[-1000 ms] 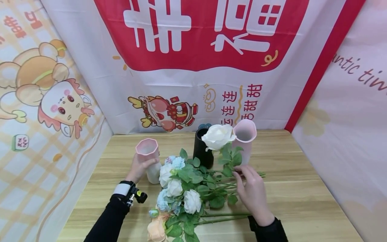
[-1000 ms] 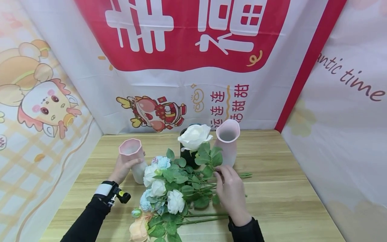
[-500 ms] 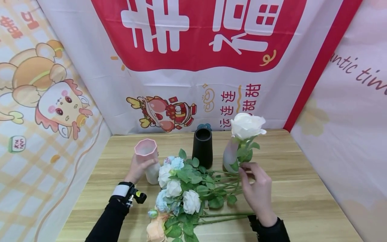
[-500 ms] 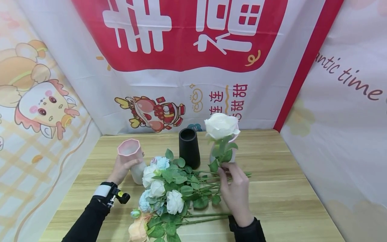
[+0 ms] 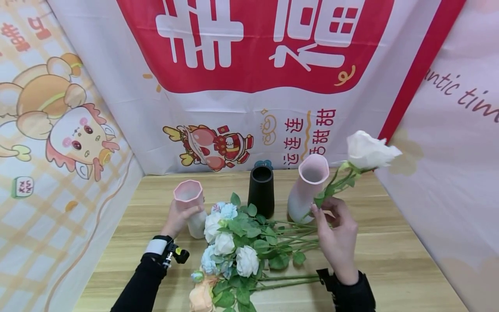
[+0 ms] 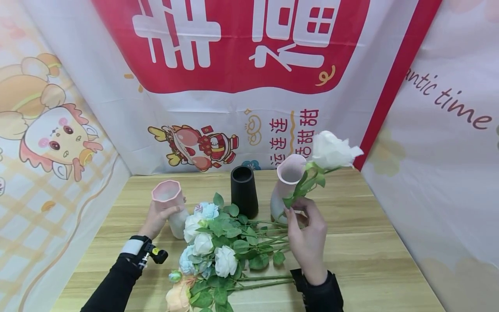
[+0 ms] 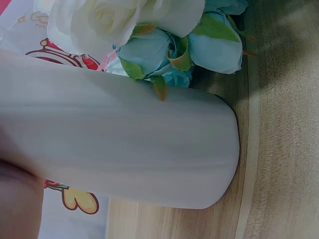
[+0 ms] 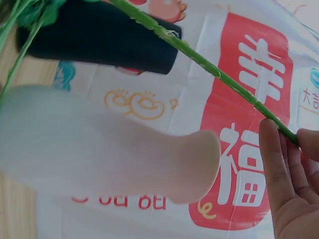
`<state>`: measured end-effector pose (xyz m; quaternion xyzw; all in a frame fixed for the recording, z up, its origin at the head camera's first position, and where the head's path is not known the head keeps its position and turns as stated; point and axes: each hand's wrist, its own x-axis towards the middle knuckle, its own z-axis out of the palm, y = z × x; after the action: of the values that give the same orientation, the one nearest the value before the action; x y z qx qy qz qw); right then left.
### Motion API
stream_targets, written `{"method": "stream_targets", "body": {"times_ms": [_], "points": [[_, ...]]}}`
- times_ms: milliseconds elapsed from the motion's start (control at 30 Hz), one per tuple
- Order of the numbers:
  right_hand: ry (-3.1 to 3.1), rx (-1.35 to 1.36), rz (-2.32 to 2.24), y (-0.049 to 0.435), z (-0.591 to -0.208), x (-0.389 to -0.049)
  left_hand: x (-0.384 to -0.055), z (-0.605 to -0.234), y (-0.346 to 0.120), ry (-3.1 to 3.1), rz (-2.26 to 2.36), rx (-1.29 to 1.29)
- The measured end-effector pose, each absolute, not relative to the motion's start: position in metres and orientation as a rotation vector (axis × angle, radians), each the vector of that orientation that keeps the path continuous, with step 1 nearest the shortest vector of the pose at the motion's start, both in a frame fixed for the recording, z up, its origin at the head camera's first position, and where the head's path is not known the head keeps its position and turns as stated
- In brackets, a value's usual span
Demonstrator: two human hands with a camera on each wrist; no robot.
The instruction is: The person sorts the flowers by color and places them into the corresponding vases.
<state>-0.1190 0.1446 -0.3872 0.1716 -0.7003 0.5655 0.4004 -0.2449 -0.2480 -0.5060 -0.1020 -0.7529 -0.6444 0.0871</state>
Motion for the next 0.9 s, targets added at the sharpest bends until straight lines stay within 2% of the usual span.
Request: {"method": "stream_targets", "body": {"times_ms": [333, 633, 900], "points": [[-1.655, 0.397, 1.799, 0.146, -0.400, -0.140, -0.232, -0.485, -0.242, -2.250, -1.914, -0.338], [-1.572, 0.299, 2.019, 0.137, -0.388, -0.161, -0.231, -0.479, -0.239, -2.261, -1.914, -0.310], [-1.499, 0.367, 2.069, 0.124, -0.374, -0.183, -0.232, -0.482, -0.240, -2.237, -1.932, -0.322]]}}
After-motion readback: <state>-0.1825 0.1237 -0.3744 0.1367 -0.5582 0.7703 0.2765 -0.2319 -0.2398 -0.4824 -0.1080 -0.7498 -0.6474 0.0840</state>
